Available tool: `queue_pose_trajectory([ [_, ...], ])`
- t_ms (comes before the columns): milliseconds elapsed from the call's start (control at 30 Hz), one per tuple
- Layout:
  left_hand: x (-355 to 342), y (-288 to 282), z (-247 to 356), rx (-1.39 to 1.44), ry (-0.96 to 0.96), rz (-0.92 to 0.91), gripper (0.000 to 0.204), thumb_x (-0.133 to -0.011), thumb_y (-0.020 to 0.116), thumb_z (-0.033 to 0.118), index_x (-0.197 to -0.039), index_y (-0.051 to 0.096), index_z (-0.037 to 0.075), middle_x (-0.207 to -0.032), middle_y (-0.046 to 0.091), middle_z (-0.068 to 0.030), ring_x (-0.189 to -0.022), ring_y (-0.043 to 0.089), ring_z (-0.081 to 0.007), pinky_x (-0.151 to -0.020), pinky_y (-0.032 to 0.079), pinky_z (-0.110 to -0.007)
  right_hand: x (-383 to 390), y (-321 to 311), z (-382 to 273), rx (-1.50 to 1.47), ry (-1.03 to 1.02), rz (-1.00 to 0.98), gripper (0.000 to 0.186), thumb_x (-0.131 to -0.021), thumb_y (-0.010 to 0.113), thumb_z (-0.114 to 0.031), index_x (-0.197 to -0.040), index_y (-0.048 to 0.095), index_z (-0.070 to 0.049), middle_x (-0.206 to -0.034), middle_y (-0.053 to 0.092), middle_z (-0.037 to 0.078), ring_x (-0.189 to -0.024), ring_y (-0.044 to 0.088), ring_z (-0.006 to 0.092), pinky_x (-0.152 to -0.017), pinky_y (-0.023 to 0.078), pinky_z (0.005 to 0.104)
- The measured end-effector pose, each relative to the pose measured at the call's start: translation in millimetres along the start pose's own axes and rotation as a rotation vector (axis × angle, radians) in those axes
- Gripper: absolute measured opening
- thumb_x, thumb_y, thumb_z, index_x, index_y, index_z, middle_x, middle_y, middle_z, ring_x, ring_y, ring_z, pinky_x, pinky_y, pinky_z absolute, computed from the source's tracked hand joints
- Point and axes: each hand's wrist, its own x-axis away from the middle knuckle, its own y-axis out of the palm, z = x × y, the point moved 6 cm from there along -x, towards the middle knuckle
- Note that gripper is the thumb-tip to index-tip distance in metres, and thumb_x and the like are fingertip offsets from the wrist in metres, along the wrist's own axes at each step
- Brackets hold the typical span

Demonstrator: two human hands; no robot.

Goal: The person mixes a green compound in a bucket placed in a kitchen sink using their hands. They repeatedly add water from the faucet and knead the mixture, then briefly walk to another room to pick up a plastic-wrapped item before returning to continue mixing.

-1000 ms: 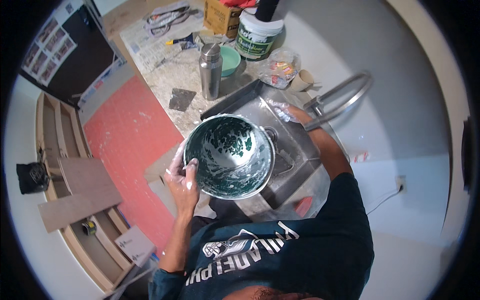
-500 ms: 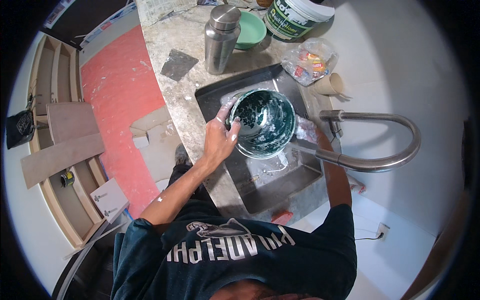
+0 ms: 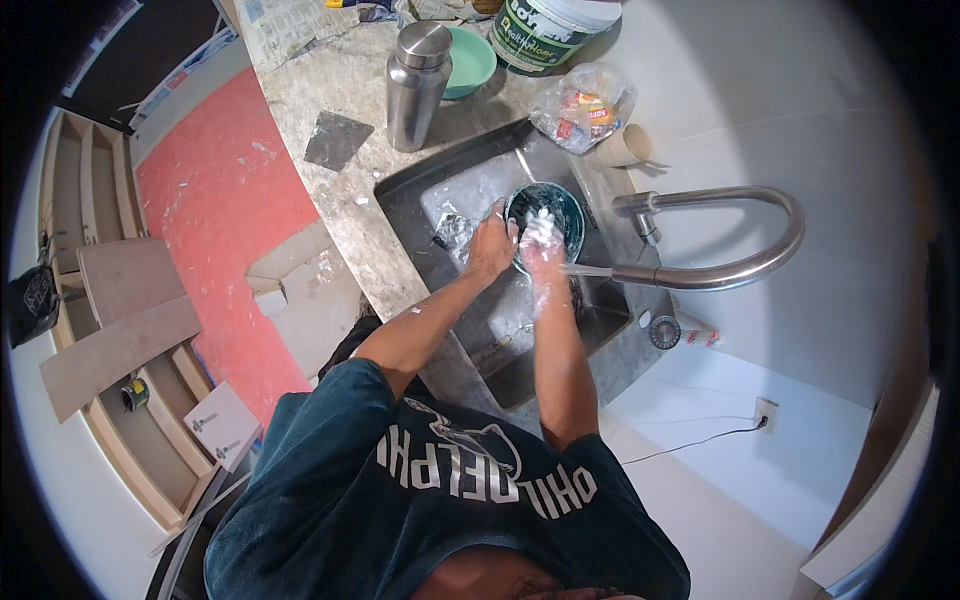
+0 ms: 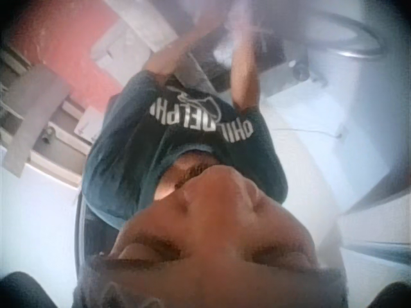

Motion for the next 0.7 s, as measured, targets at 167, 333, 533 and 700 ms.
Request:
queue_pose_trajectory([
  [167,35.8,5.2,59.8,-0.036,0.244,-0.004,0.065,-0.087,0.055,0.024,-0.136,0.035,-0.014,-0.140,0.033,-0.0384,-0.134,0.025,-0.0521,-0.114,0.019,-0.051,12.2,-42.8,-38.5,0.378,-0.425,0.531,0.024,-0.095,0.049,-0.026,-0.095,0.057,-0.004,-0.077,0.059,0.005,-0.063,0.057,0.0203,-0.062,0.050,0.0336],
  [333,-4.0,85.2,41.0,-0.199,-0.010,-0.220,0.056,-0.085,0.057,0.026,-0.127,0.045,-0.010,-0.134,0.045,-0.0335,-0.122,0.045,-0.0489,-0.102,0.040,-0.051,32.5,35.0,-7.3,0.451,-0.389,0.253,0.022,-0.092,0.052,-0.025,-0.096,0.060,-0.005,-0.081,0.061,0.007,-0.071,0.060,0.0228,-0.070,0.051,0.0362],
  [533,-64.5,118.1,-13.9,-0.489,0.064,-0.389,0.035,-0.081,0.060,0.036,-0.096,0.069,0.006,-0.101,0.069,-0.0152,-0.095,0.069,-0.0274,-0.080,0.055,-0.042,15.3,31.5,14.4,0.642,-0.230,0.395,0.018,-0.090,0.056,-0.022,-0.097,0.063,-0.007,-0.087,0.062,0.007,-0.081,0.062,0.0228,-0.079,0.051,0.0359],
  [700,-57.3,145.7,-38.0,-0.244,-0.012,-0.377,0.036,-0.083,0.060,0.042,-0.098,0.071,0.011,-0.110,0.068,-0.0143,-0.104,0.066,-0.0231,-0.089,0.051,-0.044,-6.2,-45.4,-54.4,0.926,-0.228,0.244,0.036,-0.090,0.061,-0.035,-0.109,0.060,-0.005,-0.095,0.063,0.010,-0.087,0.062,0.0262,-0.080,0.050,0.0392],
])
